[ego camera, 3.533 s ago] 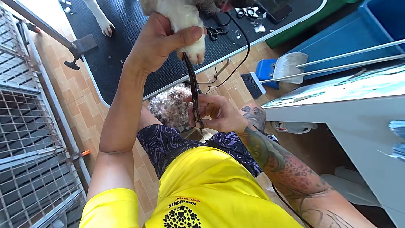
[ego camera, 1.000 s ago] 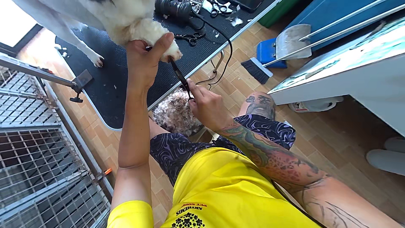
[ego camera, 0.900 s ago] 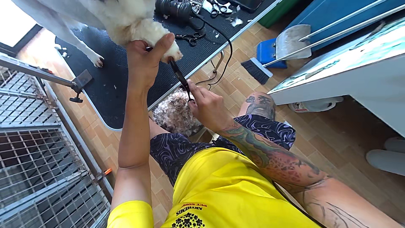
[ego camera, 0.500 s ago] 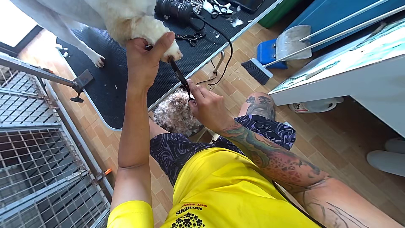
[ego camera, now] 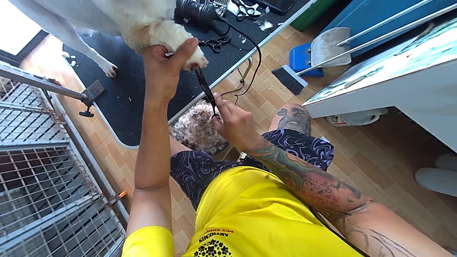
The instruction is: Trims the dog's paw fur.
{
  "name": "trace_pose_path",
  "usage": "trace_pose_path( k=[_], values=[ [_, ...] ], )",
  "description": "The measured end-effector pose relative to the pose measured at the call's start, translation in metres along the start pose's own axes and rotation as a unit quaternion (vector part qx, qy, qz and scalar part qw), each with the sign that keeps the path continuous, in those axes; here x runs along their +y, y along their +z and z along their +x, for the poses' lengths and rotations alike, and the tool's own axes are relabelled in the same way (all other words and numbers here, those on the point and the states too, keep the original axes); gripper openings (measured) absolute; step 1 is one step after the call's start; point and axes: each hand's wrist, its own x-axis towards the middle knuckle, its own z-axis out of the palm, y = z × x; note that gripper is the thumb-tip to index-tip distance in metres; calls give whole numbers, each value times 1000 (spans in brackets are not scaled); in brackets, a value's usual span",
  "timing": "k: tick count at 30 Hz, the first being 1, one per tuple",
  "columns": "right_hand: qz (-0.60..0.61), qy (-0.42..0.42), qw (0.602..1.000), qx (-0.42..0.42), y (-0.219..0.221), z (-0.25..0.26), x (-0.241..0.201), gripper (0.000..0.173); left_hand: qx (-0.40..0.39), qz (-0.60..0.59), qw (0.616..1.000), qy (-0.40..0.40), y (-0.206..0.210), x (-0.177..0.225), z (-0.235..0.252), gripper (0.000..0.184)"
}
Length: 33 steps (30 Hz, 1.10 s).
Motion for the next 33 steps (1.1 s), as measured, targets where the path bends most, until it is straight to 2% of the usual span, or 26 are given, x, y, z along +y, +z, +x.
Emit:
trace_pose_path(
  k=[16,33],
  values=[
    [-23,16,1000,0,-11,7,1,61,22,28,999,31,3,-5,2,23],
    [-63,20,998,-1,-16,4,4,55,49,41,997,49,8,-7,2,21]
  ],
)
